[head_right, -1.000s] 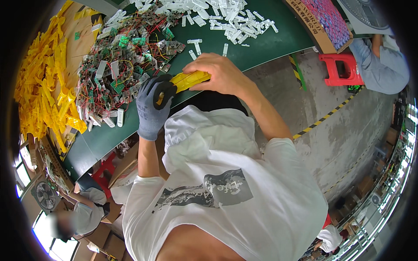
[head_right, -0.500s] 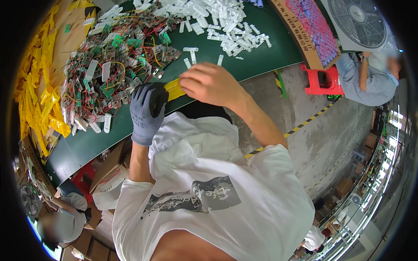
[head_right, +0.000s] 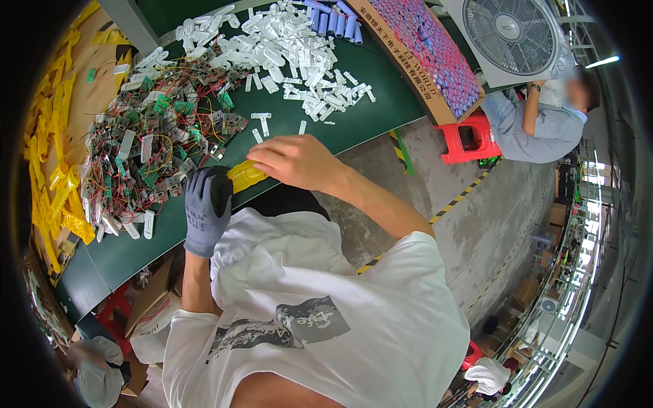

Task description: Assembling the internal battery and circuit board components into a yellow flashlight casing.

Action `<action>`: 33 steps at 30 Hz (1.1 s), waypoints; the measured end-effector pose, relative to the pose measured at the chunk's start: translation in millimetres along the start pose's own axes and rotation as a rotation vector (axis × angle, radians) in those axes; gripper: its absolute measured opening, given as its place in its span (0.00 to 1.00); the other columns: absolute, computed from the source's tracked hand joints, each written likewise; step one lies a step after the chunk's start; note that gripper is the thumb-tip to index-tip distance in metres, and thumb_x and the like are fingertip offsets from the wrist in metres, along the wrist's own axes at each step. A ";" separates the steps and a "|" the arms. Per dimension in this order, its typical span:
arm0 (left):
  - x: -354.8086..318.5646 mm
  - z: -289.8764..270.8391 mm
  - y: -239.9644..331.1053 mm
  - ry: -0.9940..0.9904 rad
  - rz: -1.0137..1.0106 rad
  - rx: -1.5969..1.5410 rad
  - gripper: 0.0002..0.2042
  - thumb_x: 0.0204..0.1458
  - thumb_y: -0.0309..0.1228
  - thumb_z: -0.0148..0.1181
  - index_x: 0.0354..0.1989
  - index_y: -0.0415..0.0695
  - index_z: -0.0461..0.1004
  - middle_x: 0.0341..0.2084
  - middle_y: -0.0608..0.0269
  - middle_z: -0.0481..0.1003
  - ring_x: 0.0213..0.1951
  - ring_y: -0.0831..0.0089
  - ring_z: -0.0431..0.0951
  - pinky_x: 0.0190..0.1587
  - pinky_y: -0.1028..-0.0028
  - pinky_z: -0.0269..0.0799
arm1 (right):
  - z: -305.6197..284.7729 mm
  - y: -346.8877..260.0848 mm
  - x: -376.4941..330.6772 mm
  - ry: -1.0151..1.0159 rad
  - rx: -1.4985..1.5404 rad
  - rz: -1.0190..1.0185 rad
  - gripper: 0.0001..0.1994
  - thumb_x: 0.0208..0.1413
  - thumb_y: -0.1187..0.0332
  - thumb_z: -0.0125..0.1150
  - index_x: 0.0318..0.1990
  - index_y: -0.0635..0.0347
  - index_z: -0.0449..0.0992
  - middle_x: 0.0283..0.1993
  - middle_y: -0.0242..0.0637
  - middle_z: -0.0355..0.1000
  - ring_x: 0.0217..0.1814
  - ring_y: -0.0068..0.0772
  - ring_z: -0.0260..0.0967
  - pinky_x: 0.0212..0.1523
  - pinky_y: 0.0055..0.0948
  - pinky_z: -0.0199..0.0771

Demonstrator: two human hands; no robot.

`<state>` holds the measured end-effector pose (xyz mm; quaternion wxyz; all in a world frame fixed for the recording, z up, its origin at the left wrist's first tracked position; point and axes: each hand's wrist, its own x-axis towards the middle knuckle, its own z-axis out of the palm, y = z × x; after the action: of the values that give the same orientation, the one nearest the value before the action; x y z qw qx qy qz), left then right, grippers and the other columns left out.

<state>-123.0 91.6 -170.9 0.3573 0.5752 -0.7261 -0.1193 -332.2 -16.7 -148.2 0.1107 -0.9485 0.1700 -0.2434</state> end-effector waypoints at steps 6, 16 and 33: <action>5.8 -8.4 -2.5 -0.021 0.003 -0.152 0.11 0.42 0.22 0.60 0.35 0.43 0.68 0.43 0.53 0.71 0.46 0.52 0.69 0.51 0.58 0.63 | -45.4 49.9 -2.8 0.341 0.059 0.556 0.04 0.50 0.73 0.63 0.33 0.63 0.79 0.33 0.40 0.77 0.34 0.33 0.76 0.36 0.27 0.73; 7.8 -9.5 2.5 -0.041 -0.011 -0.135 0.10 0.41 0.24 0.62 0.33 0.43 0.70 0.42 0.56 0.73 0.45 0.54 0.70 0.50 0.59 0.64 | -34.2 103.7 0.6 0.120 -0.070 0.862 0.13 0.47 0.62 0.67 0.36 0.62 0.79 0.32 0.37 0.78 0.33 0.28 0.75 0.34 0.26 0.72; -2.3 -3.5 2.2 0.069 0.009 -0.030 0.12 0.38 0.21 0.63 0.32 0.44 0.70 0.40 0.57 0.74 0.43 0.54 0.72 0.47 0.61 0.66 | -27.1 60.5 -9.2 0.425 0.152 0.518 0.05 0.51 0.75 0.64 0.35 0.67 0.78 0.31 0.34 0.77 0.32 0.17 0.69 0.32 0.18 0.67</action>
<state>-122.2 95.3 -168.0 0.3913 0.5703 -0.7141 -0.1085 -369.6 -72.2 -146.6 0.2012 -0.7909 0.4058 -0.4115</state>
